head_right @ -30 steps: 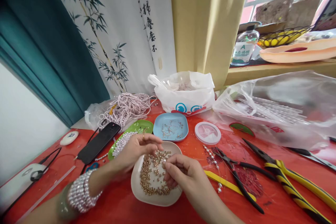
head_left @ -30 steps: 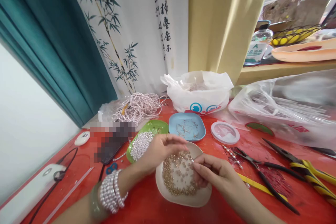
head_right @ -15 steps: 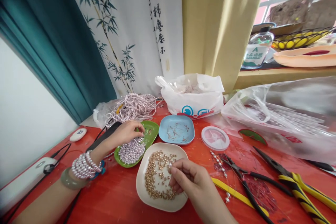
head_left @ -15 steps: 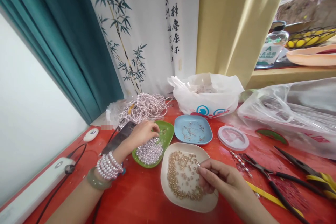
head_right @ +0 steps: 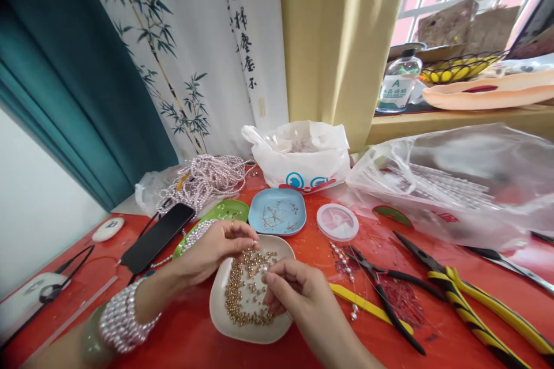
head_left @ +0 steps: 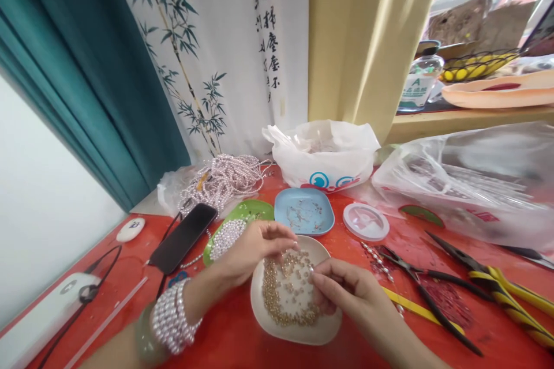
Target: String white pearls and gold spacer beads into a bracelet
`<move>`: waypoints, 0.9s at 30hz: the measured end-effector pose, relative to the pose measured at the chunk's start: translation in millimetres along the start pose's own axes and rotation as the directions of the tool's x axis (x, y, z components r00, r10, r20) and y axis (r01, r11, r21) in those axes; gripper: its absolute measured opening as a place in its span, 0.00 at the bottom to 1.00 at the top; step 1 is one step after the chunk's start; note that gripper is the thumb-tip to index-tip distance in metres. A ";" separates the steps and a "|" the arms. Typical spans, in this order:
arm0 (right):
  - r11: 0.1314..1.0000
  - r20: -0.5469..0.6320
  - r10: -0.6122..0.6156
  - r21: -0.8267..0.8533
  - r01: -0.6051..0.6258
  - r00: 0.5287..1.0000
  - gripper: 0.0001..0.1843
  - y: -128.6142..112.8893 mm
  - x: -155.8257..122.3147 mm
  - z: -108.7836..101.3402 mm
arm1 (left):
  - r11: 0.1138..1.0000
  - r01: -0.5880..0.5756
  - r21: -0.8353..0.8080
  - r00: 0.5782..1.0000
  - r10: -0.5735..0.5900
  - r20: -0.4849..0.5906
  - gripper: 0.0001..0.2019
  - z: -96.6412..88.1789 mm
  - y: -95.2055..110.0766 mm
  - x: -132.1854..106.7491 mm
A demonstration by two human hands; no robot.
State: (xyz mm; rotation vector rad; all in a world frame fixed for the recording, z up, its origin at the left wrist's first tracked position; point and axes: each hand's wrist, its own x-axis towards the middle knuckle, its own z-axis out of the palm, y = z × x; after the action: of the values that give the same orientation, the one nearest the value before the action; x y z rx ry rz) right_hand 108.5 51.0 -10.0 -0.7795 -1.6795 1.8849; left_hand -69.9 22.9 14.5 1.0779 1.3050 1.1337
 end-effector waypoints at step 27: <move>0.999 -0.010 0.047 0.002 -0.047 0.999 0.10 -4.6 0.9 0.5 | 0.924 0.083 -0.372 0.996 -0.088 0.003 0.07 19.0 -15.9 -8.3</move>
State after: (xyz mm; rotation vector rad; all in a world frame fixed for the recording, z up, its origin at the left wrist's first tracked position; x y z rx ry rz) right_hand 107.4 51.8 -5.5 -0.8327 -1.6671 1.9108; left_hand -50.4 13.3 0.0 0.7266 1.0781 1.2625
